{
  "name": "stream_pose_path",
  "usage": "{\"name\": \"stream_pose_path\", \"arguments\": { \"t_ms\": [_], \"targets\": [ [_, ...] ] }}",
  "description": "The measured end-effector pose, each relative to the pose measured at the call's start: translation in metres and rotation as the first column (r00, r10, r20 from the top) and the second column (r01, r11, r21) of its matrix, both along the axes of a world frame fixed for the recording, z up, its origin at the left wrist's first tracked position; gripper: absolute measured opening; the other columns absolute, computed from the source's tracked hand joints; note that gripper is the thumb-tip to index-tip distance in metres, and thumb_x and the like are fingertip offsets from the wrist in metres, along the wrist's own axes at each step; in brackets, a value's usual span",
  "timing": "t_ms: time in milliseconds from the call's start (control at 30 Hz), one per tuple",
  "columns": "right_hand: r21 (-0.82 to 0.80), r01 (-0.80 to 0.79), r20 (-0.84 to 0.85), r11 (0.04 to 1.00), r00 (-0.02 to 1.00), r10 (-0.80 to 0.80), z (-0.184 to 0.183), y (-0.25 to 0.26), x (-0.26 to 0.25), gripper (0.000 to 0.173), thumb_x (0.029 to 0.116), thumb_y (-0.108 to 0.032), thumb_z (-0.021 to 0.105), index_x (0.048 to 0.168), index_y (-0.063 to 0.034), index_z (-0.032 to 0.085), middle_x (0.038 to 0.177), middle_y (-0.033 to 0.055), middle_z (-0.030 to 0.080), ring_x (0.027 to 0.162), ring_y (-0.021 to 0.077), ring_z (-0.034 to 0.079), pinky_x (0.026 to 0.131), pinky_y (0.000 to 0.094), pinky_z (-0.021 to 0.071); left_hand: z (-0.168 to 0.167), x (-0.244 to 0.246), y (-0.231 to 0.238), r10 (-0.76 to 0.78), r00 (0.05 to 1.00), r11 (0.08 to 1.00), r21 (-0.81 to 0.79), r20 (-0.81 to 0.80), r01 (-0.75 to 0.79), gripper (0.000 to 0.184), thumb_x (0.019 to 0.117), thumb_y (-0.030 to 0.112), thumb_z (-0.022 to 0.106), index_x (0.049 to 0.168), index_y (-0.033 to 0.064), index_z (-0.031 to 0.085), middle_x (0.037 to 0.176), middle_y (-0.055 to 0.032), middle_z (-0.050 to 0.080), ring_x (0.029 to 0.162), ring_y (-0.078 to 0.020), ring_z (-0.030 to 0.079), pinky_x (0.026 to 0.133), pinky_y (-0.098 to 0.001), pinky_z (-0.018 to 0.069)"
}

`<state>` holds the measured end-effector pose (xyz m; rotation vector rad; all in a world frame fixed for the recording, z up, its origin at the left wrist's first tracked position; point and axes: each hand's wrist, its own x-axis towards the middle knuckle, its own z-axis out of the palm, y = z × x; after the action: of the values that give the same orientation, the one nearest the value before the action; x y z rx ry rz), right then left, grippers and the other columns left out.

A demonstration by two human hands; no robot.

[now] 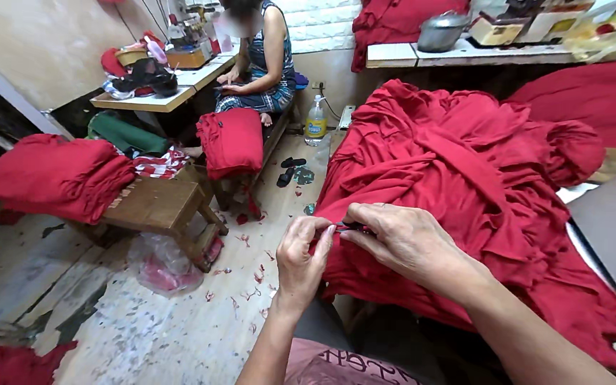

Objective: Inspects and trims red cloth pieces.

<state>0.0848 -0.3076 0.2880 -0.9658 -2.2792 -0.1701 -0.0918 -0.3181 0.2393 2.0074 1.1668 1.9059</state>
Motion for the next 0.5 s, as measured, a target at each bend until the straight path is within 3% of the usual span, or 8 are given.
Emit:
{"name": "stream_pose_path", "arguments": {
  "t_ms": [333, 367, 433, 467, 500],
  "targets": [
    [0.044, 0.022, 0.03, 0.999, 0.999, -0.024, -0.005, 0.0, -0.009, 0.024, 0.0997, -0.025, 0.056, 0.089, -0.0118, 0.072, 0.07, 0.0039, 0.063, 0.061, 0.0217, 0.064, 0.05, 0.0379, 0.0462, -0.004, -0.002, -0.002, 0.011, 1.0, 1.0, -0.024, 0.023, -0.01, 0.01, 0.091, 0.002, 0.068, 0.093, -0.0056, 0.075, 0.09, -0.0113, 0.073, 0.085, -0.0095, 0.069, 0.084, -0.0219, 0.0569],
    [0.05, 0.039, 0.019, 0.998, 0.999, -0.04, -0.005, 0.001, -0.008, 0.025, 0.1, -0.026, 0.055, 0.089, -0.0117, 0.072, 0.069, 0.0038, 0.062, 0.06, 0.0219, 0.064, 0.049, 0.0382, 0.0461, -0.006, -0.003, -0.002, 0.079, 0.997, 0.996, -0.038, -0.008, -0.079, 0.01, 0.0912, 0.004, 0.068, 0.093, -0.0032, 0.075, 0.09, -0.01, 0.073, 0.086, -0.0107, 0.069, 0.085, -0.0248, 0.0569],
    [0.011, 0.086, -0.024, 0.996, 0.996, -0.086, -0.003, 0.0, -0.004, 0.026, 0.101, -0.029, 0.055, 0.092, -0.0102, 0.07, 0.071, 0.005, 0.063, 0.062, 0.0233, 0.064, 0.05, 0.0414, 0.0474, -0.009, -0.007, -0.002, 0.243, 0.964, 0.962, -0.1, -0.104, -0.253, 0.012, 0.0916, 0.01, 0.068, 0.096, 0.0005, 0.075, 0.095, -0.0106, 0.074, 0.092, -0.0212, 0.069, 0.09, -0.0425, 0.0495],
    [-0.043, 0.11, -0.061, 0.993, 0.992, -0.112, 0.0, -0.001, 0.001, 0.027, 0.1015, -0.031, 0.055, 0.097, -0.0089, 0.07, 0.074, 0.0059, 0.064, 0.064, 0.0237, 0.065, 0.053, 0.0437, 0.0486, -0.011, -0.01, -0.002, 0.278, 0.95, 0.946, -0.131, -0.139, -0.296, 0.017, 0.0927, 0.013, 0.068, 0.102, -0.0009, 0.072, 0.103, -0.014, 0.073, 0.099, -0.0288, 0.067, 0.093, -0.0524, 0.0459],
    [-0.11, 0.121, -0.119, 0.987, 0.984, -0.134, 0.003, -0.002, 0.007, 0.029, 0.1019, -0.033, 0.055, 0.104, -0.0079, 0.07, 0.078, 0.0062, 0.065, 0.067, 0.0225, 0.065, 0.056, 0.0447, 0.0503, -0.014, -0.011, -0.003, 0.28, 0.951, 0.943, -0.146, -0.134, -0.298, 0.024, 0.0938, 0.017, 0.068, 0.107, -0.0023, 0.069, 0.108, -0.016, 0.071, 0.104, -0.0314, 0.065, 0.095, -0.0556, 0.0438]
  ]
}}
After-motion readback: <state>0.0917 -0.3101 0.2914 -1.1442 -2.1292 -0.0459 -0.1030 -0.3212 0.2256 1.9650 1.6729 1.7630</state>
